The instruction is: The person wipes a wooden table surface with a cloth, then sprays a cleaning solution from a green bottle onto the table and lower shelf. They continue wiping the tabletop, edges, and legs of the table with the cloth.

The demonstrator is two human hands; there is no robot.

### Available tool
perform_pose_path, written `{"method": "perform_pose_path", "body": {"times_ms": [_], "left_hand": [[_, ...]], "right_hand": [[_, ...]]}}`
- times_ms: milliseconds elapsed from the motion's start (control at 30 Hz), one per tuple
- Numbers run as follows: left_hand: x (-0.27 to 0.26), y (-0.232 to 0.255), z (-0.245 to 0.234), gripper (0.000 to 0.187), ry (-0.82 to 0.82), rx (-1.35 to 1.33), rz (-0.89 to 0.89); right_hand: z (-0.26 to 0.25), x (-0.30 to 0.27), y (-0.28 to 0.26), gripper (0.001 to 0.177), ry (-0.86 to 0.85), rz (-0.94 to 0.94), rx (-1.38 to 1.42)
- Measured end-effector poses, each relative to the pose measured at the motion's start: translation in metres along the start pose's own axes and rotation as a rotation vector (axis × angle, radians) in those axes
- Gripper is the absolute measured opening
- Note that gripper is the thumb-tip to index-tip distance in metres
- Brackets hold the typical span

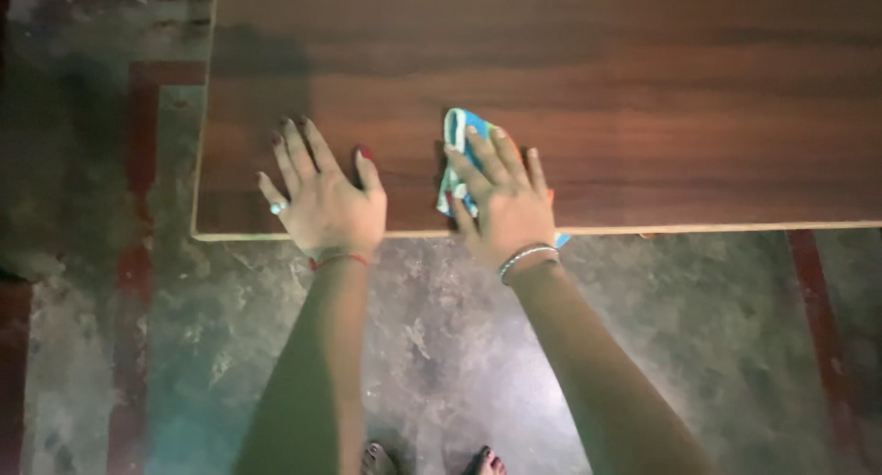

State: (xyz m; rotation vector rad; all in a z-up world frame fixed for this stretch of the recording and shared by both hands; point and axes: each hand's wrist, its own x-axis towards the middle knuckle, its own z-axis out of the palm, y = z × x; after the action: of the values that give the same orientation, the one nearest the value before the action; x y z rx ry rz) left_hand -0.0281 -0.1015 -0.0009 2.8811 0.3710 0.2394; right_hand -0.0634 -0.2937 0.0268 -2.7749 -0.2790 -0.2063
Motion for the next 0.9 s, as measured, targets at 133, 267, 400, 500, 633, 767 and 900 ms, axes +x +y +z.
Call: {"method": "perform_pose_path", "body": {"times_ms": [133,267,400,500,633,767,900], "left_hand": [[0.007,-0.001,0.002,0.076,0.001,0.005,0.006],[0.003,-0.002,0.002,0.075,0.005,-0.013,0.014],[0.004,-0.002,0.001,0.075,0.006,-0.006,0.024],[0.005,-0.002,0.001,0.074,-0.005,0.015,0.019],[0.004,-0.002,0.002,0.073,-0.018,0.038,0.014],[0.003,-0.001,-0.001,0.074,-0.005,0.029,0.028],[0.004,0.000,-0.001,0.073,0.013,0.024,0.026]], "right_hand": [[-0.019,-0.015,0.051,0.062,0.024,0.077,-0.088],[-0.040,-0.039,0.112,0.068,0.015,0.162,-0.162],[-0.053,-0.057,0.169,0.069,0.031,0.270,-0.249],[-0.062,-0.070,0.205,0.070,0.119,0.367,-0.330],[-0.065,-0.066,0.218,0.063,0.182,0.571,-0.255],[-0.056,-0.039,0.174,0.076,0.318,0.486,-0.184],[-0.017,-0.003,0.080,0.080,0.346,0.097,-0.035]]}}
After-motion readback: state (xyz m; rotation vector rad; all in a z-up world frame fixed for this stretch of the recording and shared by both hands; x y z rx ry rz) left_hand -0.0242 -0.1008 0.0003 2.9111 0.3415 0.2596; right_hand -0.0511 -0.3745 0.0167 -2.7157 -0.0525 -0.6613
